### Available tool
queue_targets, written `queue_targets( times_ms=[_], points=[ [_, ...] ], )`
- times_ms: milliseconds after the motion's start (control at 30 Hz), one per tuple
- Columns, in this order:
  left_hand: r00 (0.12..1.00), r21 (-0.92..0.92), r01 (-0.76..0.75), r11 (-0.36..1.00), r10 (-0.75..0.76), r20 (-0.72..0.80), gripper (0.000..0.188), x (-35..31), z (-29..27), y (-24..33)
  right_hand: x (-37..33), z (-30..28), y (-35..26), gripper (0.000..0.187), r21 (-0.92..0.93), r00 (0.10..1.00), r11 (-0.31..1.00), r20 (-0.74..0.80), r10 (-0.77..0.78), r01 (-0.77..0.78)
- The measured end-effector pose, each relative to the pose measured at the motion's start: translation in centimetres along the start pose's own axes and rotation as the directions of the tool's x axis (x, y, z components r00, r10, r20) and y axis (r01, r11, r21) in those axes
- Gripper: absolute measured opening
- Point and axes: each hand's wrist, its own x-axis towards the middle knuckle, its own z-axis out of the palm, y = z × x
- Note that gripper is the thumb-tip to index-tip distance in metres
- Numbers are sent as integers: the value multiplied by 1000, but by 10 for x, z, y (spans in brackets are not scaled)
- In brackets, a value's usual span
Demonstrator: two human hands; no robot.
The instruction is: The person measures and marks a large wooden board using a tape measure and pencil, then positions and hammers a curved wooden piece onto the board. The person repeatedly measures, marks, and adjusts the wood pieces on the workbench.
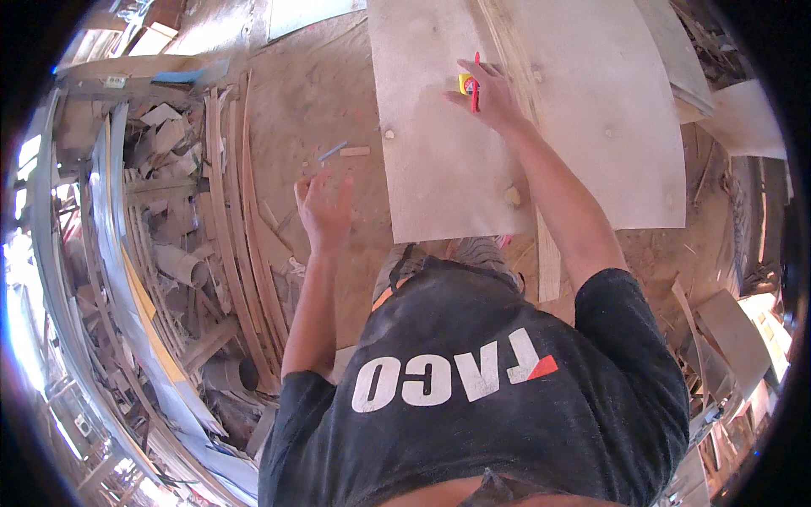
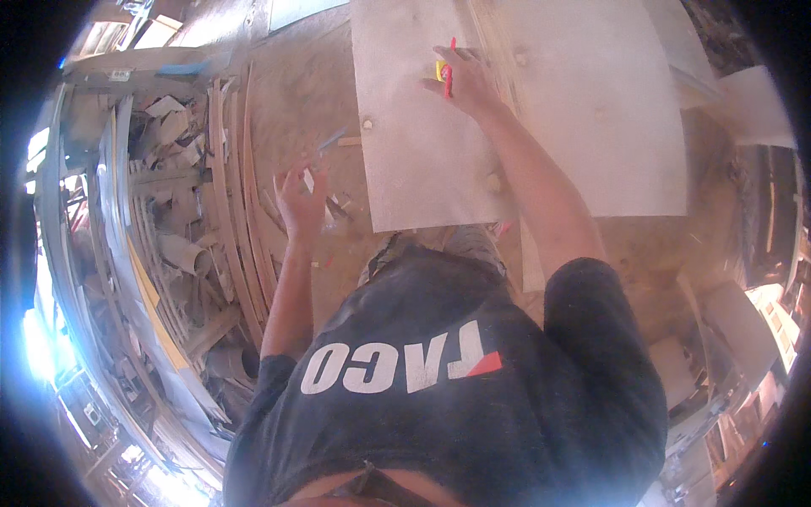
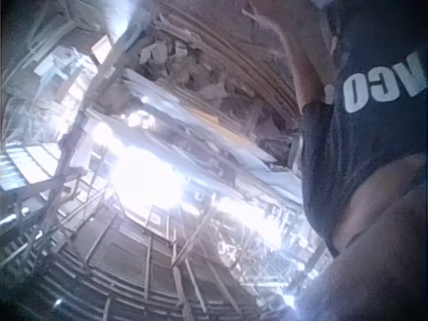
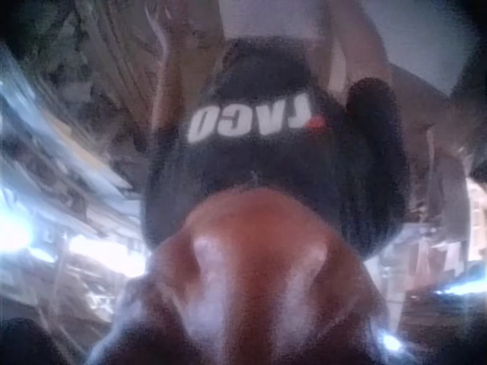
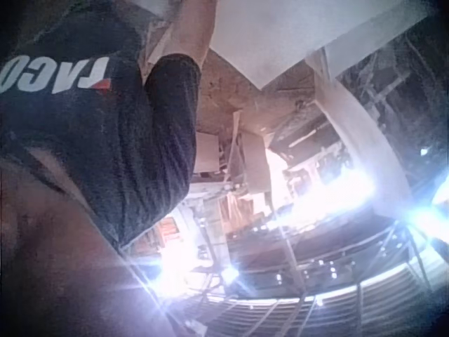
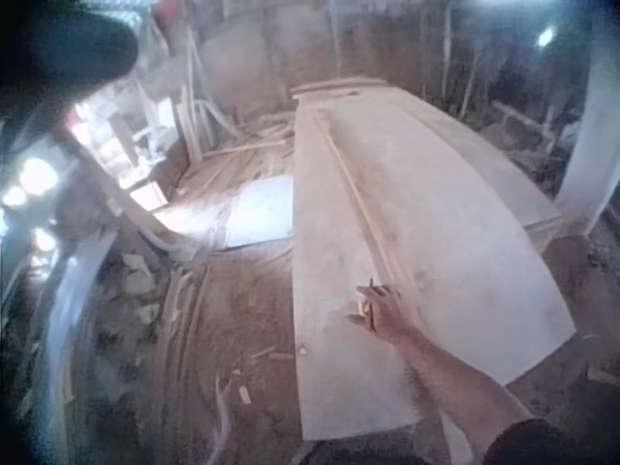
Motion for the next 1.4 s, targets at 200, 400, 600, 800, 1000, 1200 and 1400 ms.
queue_targets(
  times_ms=[200, 400, 600, 800, 1000, 1200, 1400],
  points=[
    [998, -31, 60, 998, -61, -32, 39, -39, 24, 13, -61, -65, 22, 84, -167, 957, 946, -132, 259, -279],
    [999, -65, 46, 997, -46, 10, 41, -31, 46, 20, -250, -130, -33, 107, -435, 737, 718, 163, 656, -543],
    [960, -112, -256, 960, 266, 91, 42, 4, 84, -8, -225, -173, -131, 93, -326, 457, 513, 236, 857, -794],
    [949, -177, -245, 953, 273, 156, 42, 31, 65, 12, -180, -211, -168, 68, 4, 611, 638, 292, 736, -770],
    [970, -393, 2, 920, 93, 223, 45, 50, 82, -65, -176, -143, -210, 52, 246, 489, 425, 360, 794, -871],
    [954, -317, -50, 947, 139, 265, 43, 79, 45, -39, -204, -72, -279, 50, 347, 509, 395, 360, 782, -851],
    [957, -356, -110, 928, 196, 215, 53, 114, 70, 1, -257, -38, -271, 48, 62, 708, 708, 147, 691, -703]
  ],
)
